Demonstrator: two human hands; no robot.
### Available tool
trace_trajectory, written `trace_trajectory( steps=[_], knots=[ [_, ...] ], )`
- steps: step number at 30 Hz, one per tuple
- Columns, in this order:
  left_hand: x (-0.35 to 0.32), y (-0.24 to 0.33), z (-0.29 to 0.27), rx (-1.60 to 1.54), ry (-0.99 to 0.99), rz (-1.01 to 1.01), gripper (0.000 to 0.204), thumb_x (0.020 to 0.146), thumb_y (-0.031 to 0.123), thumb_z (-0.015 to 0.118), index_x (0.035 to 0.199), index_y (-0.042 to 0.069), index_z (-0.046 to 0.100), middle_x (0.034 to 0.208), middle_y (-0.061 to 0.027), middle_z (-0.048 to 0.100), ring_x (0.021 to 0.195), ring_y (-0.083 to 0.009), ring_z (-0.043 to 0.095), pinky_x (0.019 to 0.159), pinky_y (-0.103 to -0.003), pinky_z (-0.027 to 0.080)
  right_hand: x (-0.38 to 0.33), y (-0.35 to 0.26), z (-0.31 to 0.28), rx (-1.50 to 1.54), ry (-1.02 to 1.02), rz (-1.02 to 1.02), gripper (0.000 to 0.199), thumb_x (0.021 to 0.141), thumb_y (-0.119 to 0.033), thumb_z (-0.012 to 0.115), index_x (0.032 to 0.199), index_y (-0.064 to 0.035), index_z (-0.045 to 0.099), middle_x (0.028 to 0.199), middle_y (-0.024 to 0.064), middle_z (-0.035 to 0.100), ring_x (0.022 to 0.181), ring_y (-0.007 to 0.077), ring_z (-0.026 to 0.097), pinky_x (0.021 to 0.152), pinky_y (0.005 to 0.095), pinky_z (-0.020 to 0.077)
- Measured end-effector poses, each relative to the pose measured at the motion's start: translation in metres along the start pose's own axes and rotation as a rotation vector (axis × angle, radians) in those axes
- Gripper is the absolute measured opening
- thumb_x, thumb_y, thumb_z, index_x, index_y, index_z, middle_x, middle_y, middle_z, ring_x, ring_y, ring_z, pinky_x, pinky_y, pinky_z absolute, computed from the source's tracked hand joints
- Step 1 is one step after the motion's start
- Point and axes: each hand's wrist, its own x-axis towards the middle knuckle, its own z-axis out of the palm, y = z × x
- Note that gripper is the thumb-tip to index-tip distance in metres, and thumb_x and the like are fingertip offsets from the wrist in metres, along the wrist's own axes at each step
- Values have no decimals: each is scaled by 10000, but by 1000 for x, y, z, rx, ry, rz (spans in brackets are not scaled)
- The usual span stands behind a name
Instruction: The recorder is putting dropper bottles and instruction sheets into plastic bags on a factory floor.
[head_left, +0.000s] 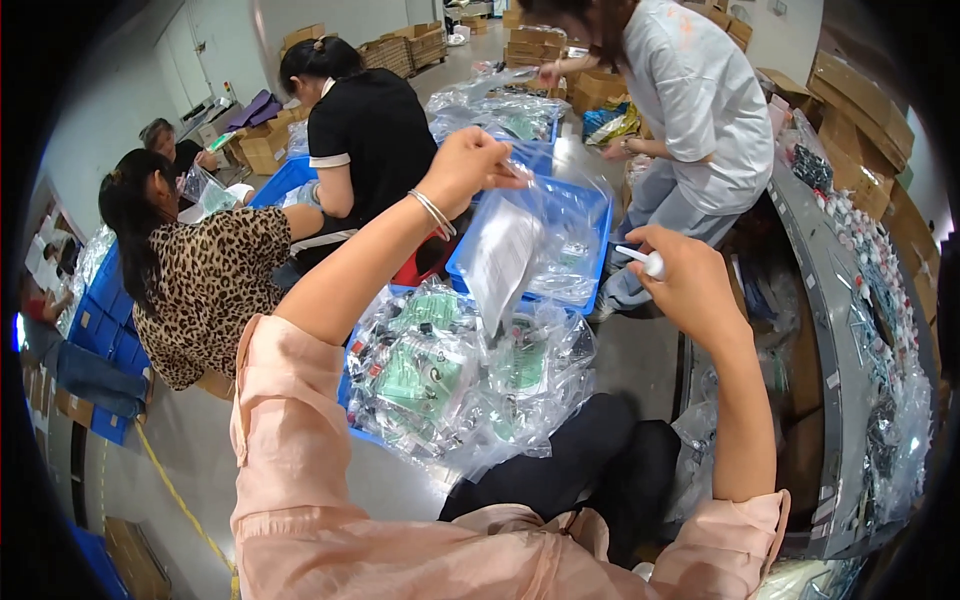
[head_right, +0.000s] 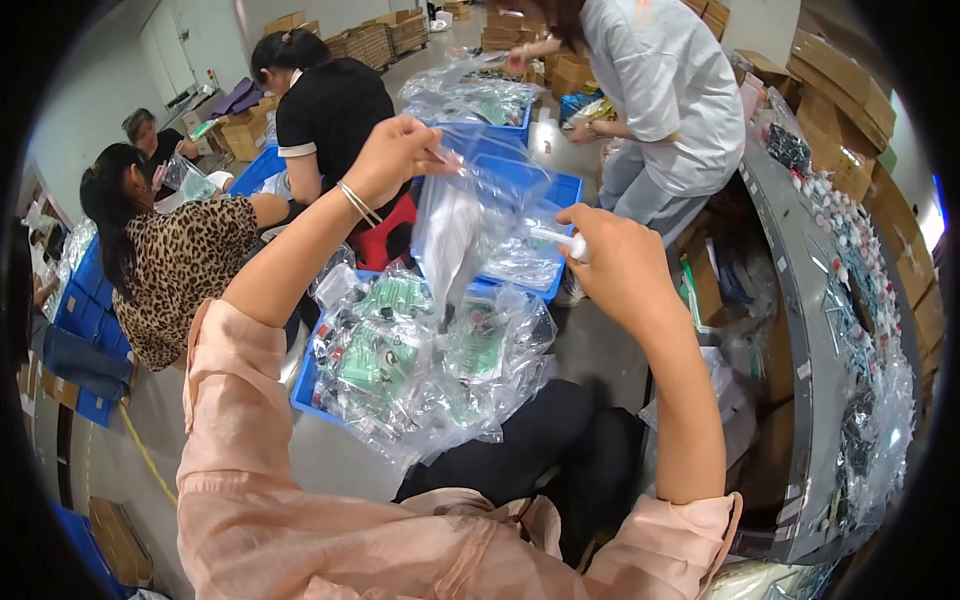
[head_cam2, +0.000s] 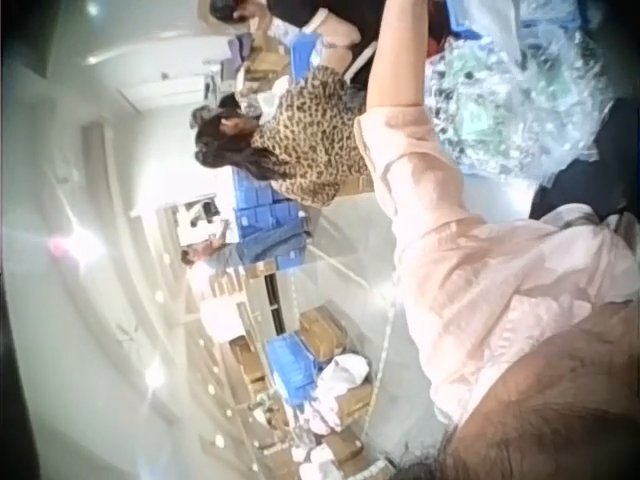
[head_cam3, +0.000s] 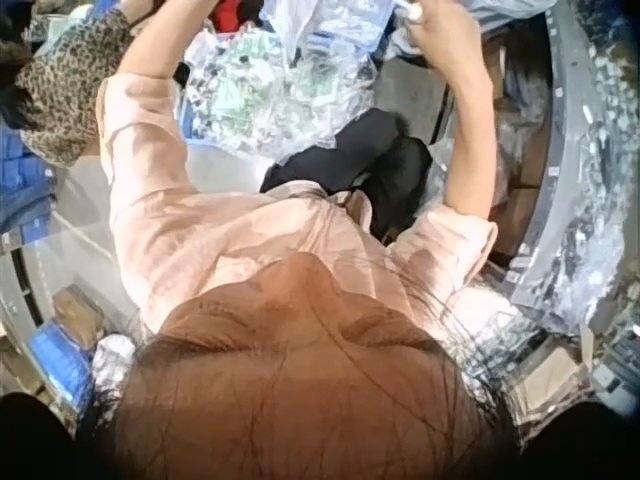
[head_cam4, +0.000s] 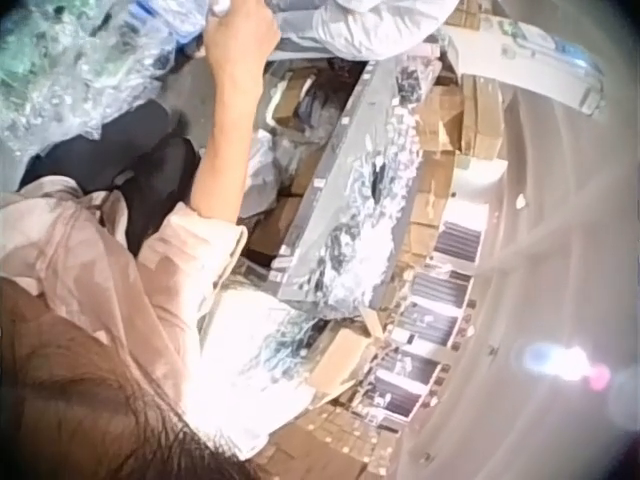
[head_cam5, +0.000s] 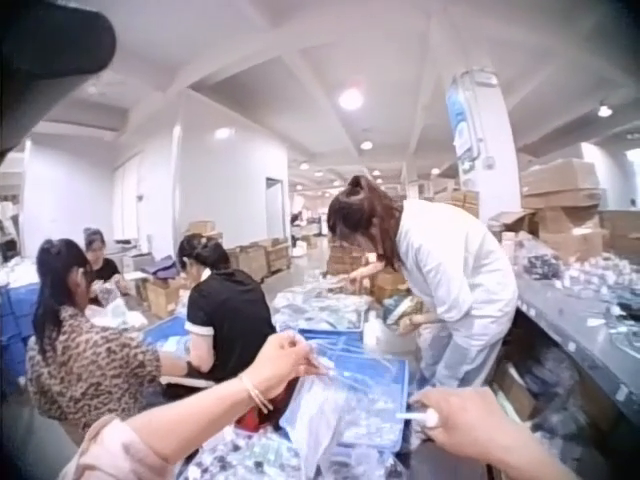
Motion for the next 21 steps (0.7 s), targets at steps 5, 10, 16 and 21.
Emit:
trace_trajectory(
  steps=[5,10,16,21],
  knots=[
    [-36,3,-14,-17,117,299,155,873,78,545,762,14,458,755,-62,530,734,-182,631,645,-261,527,-42,17,-13,121,115,84,255,753,-105,658,996,-77,589,856,105,641,785,298,617,661,364,478],
    [-189,-89,-11,273,36,192,147,902,104,525,784,53,454,743,-6,503,764,-128,586,714,-262,475,-117,43,10,409,179,226,283,736,-74,676,1004,-40,591,817,121,628,748,261,626,667,326,484],
    [-328,-245,42,474,-159,-212,126,825,69,576,740,37,488,716,-59,543,669,-137,564,614,-269,457,-200,74,65,570,82,374,254,746,-2,664,985,-8,579,757,62,619,706,114,583,649,257,470],
    [-254,-180,26,794,-943,-481,348,857,376,595,875,29,597,689,-100,619,639,-150,610,611,-326,477,-254,97,90,660,13,550,271,745,-19,675,1001,-16,588,770,80,644,707,146,612,646,261,481]
  ],
)
